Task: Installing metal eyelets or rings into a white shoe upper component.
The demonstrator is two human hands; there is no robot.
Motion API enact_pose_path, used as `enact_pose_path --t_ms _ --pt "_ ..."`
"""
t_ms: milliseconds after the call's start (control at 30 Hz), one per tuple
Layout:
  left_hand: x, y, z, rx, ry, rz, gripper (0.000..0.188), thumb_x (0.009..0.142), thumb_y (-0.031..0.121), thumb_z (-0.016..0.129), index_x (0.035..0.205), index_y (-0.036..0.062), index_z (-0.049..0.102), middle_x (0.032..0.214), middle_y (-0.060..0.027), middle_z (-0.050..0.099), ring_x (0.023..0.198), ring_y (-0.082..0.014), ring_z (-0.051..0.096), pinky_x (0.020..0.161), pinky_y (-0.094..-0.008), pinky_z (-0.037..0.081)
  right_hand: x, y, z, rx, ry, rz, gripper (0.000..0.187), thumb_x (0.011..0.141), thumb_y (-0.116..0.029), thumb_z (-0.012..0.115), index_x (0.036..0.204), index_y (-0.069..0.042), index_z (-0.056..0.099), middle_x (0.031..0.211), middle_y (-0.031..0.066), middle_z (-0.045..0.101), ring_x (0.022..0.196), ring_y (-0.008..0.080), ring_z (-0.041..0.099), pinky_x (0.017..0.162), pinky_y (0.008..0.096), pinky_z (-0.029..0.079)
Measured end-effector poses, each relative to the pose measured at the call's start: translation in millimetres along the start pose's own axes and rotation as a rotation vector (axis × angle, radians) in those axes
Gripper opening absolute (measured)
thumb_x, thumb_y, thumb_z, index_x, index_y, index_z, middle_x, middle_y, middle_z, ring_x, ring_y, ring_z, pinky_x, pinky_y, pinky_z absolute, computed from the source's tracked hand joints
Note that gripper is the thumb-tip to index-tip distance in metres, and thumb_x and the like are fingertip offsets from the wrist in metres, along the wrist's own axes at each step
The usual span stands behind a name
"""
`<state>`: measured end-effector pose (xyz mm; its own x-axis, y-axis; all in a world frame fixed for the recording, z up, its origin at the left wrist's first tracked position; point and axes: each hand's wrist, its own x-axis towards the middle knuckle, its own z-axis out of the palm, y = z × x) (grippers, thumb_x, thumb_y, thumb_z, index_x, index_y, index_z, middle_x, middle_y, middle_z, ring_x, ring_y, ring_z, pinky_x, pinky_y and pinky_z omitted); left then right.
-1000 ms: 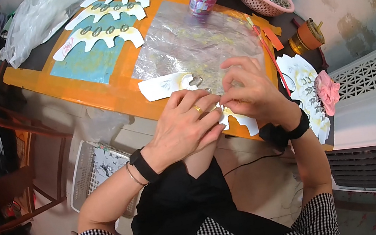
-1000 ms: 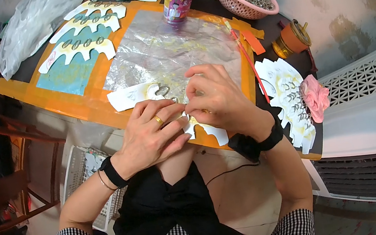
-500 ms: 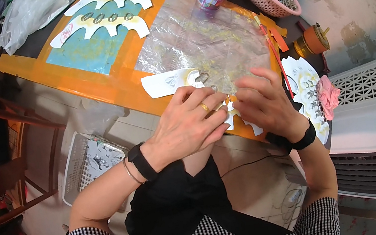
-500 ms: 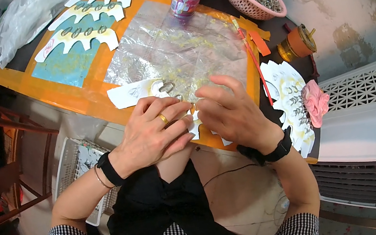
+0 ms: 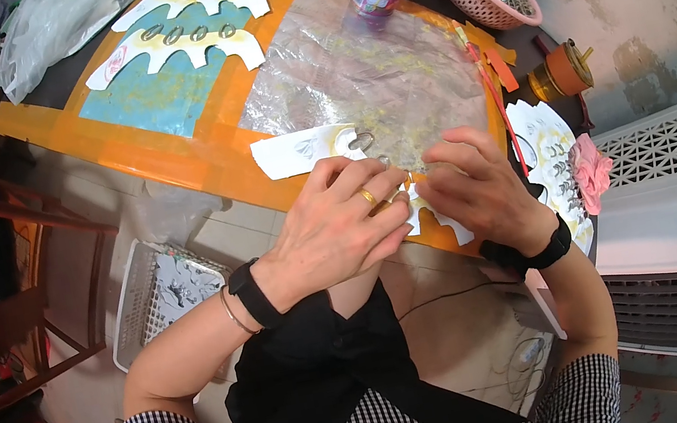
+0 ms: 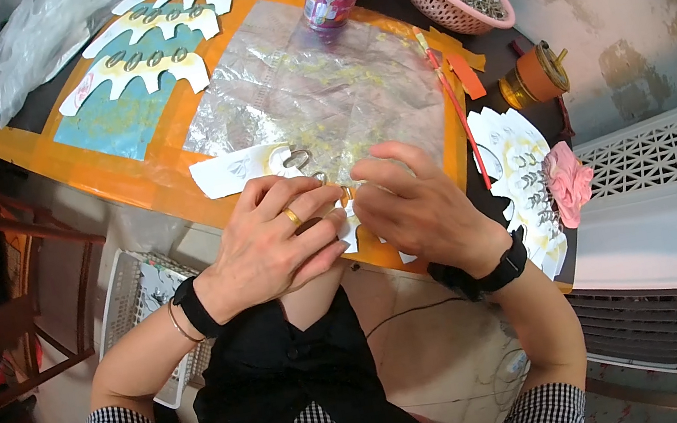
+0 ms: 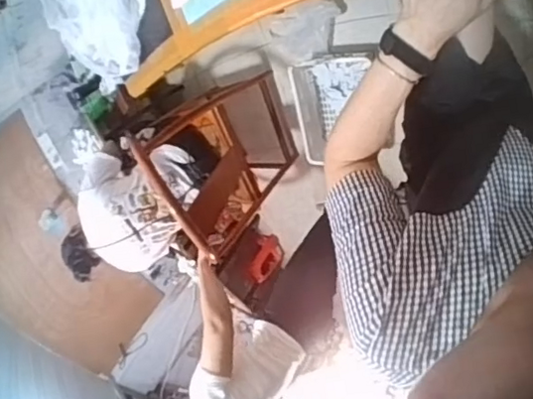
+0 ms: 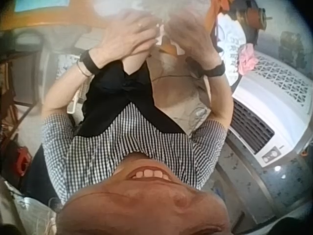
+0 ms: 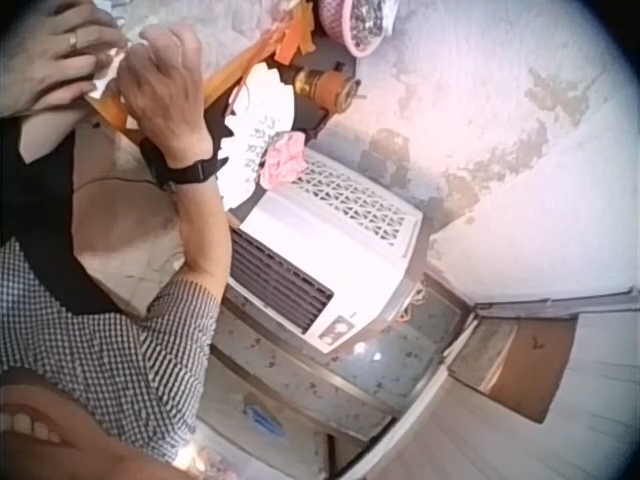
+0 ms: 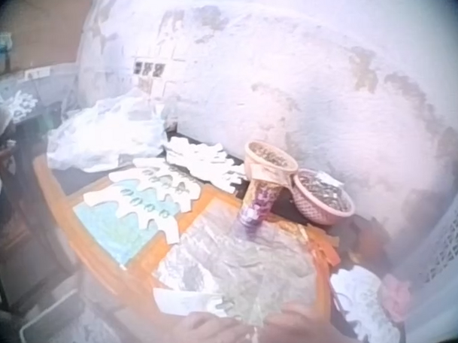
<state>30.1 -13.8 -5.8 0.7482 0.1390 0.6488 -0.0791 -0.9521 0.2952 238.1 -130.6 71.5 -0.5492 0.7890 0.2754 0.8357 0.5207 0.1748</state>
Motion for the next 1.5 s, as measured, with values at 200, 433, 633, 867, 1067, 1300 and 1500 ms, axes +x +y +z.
enact_pose_path --t_ms 200,433,633,867,1067,1300,1500 --pt "1 2 -4 0.015 -0.023 0.018 0.028 0.082 0.028 0.077 0.104 0.0130 0.067 0.132 -0.0031 0.064 0.119 -0.0247 0.060 0.099 -0.0431 0.046 3 0 -1 0.039 -0.014 0.000 0.011 0.075 -0.008 0.068 0.085 -0.002 0.066 0.098 0.0052 0.058 0.113 0.0266 0.060 0.104 0.0459 0.049" --pt "4 7 -6 0.013 -0.043 -0.010 0.022 0.086 0.024 0.075 0.102 0.0112 0.066 0.129 -0.0034 0.065 0.121 -0.0261 0.058 0.099 -0.0432 0.045 3 3 -2 0.037 -0.005 -0.032 0.010 0.076 -0.005 0.066 0.085 0.000 0.066 0.096 0.0068 0.060 0.108 0.0257 0.062 0.102 0.0425 0.050" --pt "5 9 -6 0.050 -0.053 -0.007 0.025 0.086 0.025 0.075 0.105 0.0109 0.066 0.128 -0.0036 0.065 0.120 -0.0265 0.058 0.101 -0.0436 0.043 -4 -5 -5 0.049 0.021 0.006 0.019 0.073 -0.007 0.071 0.090 0.001 0.068 0.100 0.0088 0.061 0.110 0.0271 0.061 0.103 0.0429 0.050" --pt "9 10 -6 0.111 -0.075 0.015 0.035 0.089 0.027 0.071 0.121 0.0146 0.063 0.123 -0.0007 0.064 0.120 -0.0230 0.056 0.101 -0.0413 0.040 -13 -13 -6 0.097 0.019 0.103 0.032 0.071 -0.009 0.076 0.099 0.003 0.067 0.107 0.0125 0.062 0.118 0.0315 0.057 0.108 0.0457 0.046" --pt "7 12 -6 0.127 -0.120 0.004 0.040 0.089 0.027 0.070 0.127 0.0157 0.066 0.128 -0.0020 0.063 0.121 -0.0261 0.055 0.102 -0.0432 0.040 -14 -14 -5 0.122 0.029 0.152 0.026 0.072 -0.007 0.076 0.095 0.002 0.067 0.107 0.0126 0.061 0.121 0.0327 0.055 0.108 0.0458 0.044" --pt "8 13 -4 0.173 -0.119 0.043 0.039 0.088 0.026 0.070 0.126 0.0176 0.067 0.127 -0.0017 0.063 0.120 -0.0258 0.055 0.101 -0.0440 0.040 -25 -13 8 0.218 0.155 0.263 0.015 0.076 -0.004 0.070 0.091 -0.004 0.070 0.102 0.0102 0.058 0.119 0.0328 0.055 0.103 0.0470 0.044" --pt "7 13 -2 0.217 -0.157 0.054 0.045 0.088 0.032 0.069 0.131 0.0181 0.065 0.127 -0.0023 0.062 0.119 -0.0254 0.054 0.099 -0.0451 0.040 -25 -7 21 0.384 0.195 0.388 0.013 0.079 -0.002 0.067 0.090 -0.004 0.073 0.103 0.0091 0.059 0.123 0.0334 0.052 0.103 0.0466 0.043"
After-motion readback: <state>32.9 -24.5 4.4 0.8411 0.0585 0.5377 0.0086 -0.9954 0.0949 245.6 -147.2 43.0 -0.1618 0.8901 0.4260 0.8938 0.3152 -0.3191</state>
